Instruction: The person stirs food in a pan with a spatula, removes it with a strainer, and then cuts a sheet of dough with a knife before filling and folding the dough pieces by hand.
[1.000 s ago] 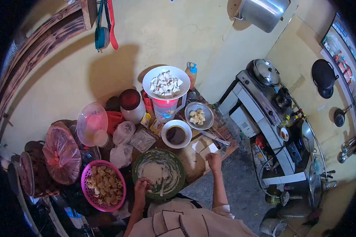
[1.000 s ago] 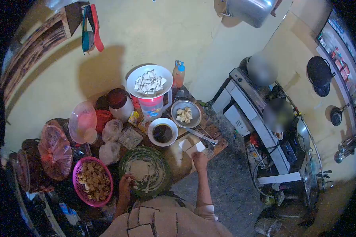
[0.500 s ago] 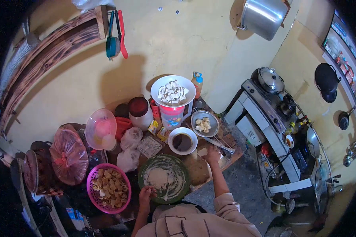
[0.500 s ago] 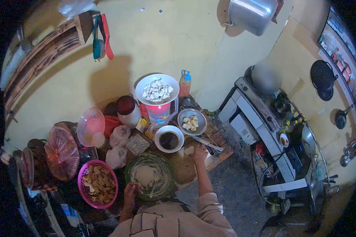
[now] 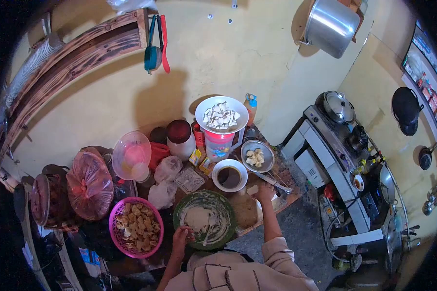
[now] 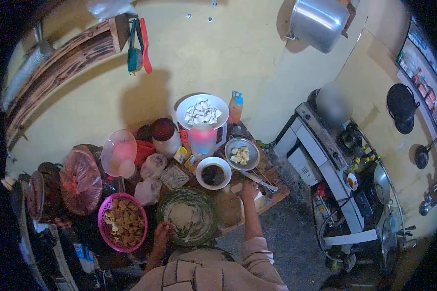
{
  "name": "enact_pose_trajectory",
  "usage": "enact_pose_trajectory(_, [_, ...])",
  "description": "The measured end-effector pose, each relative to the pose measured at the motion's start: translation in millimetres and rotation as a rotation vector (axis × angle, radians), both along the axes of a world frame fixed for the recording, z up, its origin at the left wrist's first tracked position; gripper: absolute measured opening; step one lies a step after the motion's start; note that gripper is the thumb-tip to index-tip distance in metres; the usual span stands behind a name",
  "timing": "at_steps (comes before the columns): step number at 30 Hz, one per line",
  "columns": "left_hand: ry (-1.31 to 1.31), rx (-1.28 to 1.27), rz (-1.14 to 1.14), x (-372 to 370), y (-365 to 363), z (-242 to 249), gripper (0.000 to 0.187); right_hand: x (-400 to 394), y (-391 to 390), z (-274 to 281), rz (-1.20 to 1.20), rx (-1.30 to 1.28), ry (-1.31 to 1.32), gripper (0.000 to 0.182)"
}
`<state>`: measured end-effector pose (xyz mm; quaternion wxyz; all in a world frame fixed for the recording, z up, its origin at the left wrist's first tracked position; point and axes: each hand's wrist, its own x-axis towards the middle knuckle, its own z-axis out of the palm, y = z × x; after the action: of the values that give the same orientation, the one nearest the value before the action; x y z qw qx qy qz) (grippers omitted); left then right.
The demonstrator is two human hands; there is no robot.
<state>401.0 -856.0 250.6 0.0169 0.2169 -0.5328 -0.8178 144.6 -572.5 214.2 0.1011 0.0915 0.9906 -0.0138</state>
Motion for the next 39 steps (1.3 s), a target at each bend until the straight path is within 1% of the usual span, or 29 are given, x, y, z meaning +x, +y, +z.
enact_pose_trajectory(1, [0.015,0.008,-0.004,0.3,0.2,-0.2,0.017,-2.7,1.3,-4.1,0.005,0.025,0.000,0.077])
enact_pose_trajectory(4, [0.042,0.030,-0.003,1.2,-0.6,-2.9,0.016,-8.3,4.2,-14.5,0.040,0.003,-0.004,0.053])
enact_pose_trajectory(6, [0.026,0.049,0.006,2.5,0.0,-5.8,0.015,-9.6,7.5,-16.1,0.118,0.000,-0.071,0.053])
enact_pose_trajectory(7, [0.018,0.008,-0.012,2.0,0.3,-6.5,0.015,-8.5,7.4,-14.1,0.154,-0.001,-0.105,0.052])
enact_pose_trajectory(10, [0.021,-0.103,-0.087,-2.8,2.3,-10.5,0.016,4.8,1.3,-24.9,0.118,0.013,0.210,0.061])
enact_pose_trajectory(11, [0.043,-0.133,-0.122,-6.0,2.9,-14.9,0.017,7.2,2.9,-26.2,0.101,-0.036,0.205,0.058])
enact_pose_trajectory(12, [0.064,-0.163,-0.157,-8.8,3.6,-17.9,0.018,15.3,2.4,-14.8,0.085,-0.084,0.201,0.055])
enact_pose_trajectory(13, [0.065,-0.208,-0.204,-11.6,4.4,-18.4,0.019,23.2,1.2,-1.9,0.069,-0.133,0.198,0.053])
enact_pose_trajectory(15, [0.063,-0.296,-0.297,-17.6,7.9,-17.7,0.021,44.9,-0.8,12.8,0.110,-0.253,0.236,0.048])
enact_pose_trajectory(16, [0.090,-0.379,-0.310,-21.5,10.4,-17.8,0.023,60.7,-3.0,23.3,0.129,-0.311,0.249,0.045])
enact_pose_trajectory(17, [0.110,-0.460,-0.325,-26.2,13.4,-17.1,0.026,83.3,-18.8,61.2,0.123,-0.542,0.195,0.042])
enact_pose_trajectory(18, [0.121,-0.538,-0.343,-26.0,17.6,-15.1,0.029,104.9,-37.9,87.9,0.108,-0.771,0.128,0.038])
enact_pose_trajectory(20, [0.083,-0.295,-0.253,-29.9,37.3,7.7,0.030,129.8,-53.4,70.4,0.371,-1.068,-0.048,0.033])
enact_pose_trajectory(22, [0.014,-0.280,-0.348,-33.4,33.1,26.6,0.029,148.4,-76.9,73.8,0.544,-0.991,-0.170,0.031])
enact_pose_trajectory(23, [-0.036,-0.382,-0.493,-33.9,21.9,33.0,0.028,152.3,-85.1,76.7,0.635,-0.949,-0.227,0.030])
enact_pose_trajectory(24, [-0.087,-0.480,-0.638,-30.4,13.9,36.2,0.027,153.3,-89.3,75.5,0.622,-1.053,-0.240,0.029])
enact_pose_trajectory(26, [-0.128,-0.467,-0.458,-18.0,5.7,37.7,0.024,154.4,-97.5,69.7,0.587,-1.263,-0.268,0.027])
enact_pose_trajectory(27, [-0.149,-0.463,-0.366,-11.6,0.2,37.5,0.023,153.4,-101.3,63.8,0.594,-1.075,-0.205,0.025])
enact_pose_trajectory(29, [-0.195,-0.354,-0.281,6.1,-18.1,14.7,0.024,152.4,-108.3,51.6,0.600,-0.700,-0.073,0.025])
enact_pose_trajectory(30, [-0.214,-0.298,-0.240,14.2,-22.2,5.0,0.024,158.3,-115.3,50.2,0.679,-0.583,-0.114,0.027])
enact_pose_trajectory(32, [-0.203,-0.604,-0.172,22.5,-20.5,1.0,0.024,173.8,-134.9,47.2,0.836,-0.337,-0.188,0.033])
enact_pose_trajectory(33, [-0.196,-0.758,-0.135,26.3,-19.4,-1.3,0.024,178.6,-139.3,39.2,0.864,-0.318,-0.223,0.035])
enact_pose_trajectory(35, [-0.256,-0.500,0.003,29.8,-15.4,-36.0,0.024,183.0,-145.3,19.8,0.918,-0.280,-0.292,0.040])
enact_pose_trajectory(36, [-0.283,-0.370,0.070,28.2,-12.3,-36.5,0.024,183.2,-146.3,26.5,0.907,-0.305,-0.290,0.038])
enact_pose_trajectory(38, [-0.321,-0.232,0.071,27.7,-12.7,-36.4,0.024,182.4,-145.0,42.1,0.884,-0.356,-0.287,0.036])
enact_pose_trajectory(39, [-0.339,-0.165,0.071,26.0,-13.0,-28.8,0.024,182.5,-141.1,35.3,0.862,-0.347,-0.241,0.034])
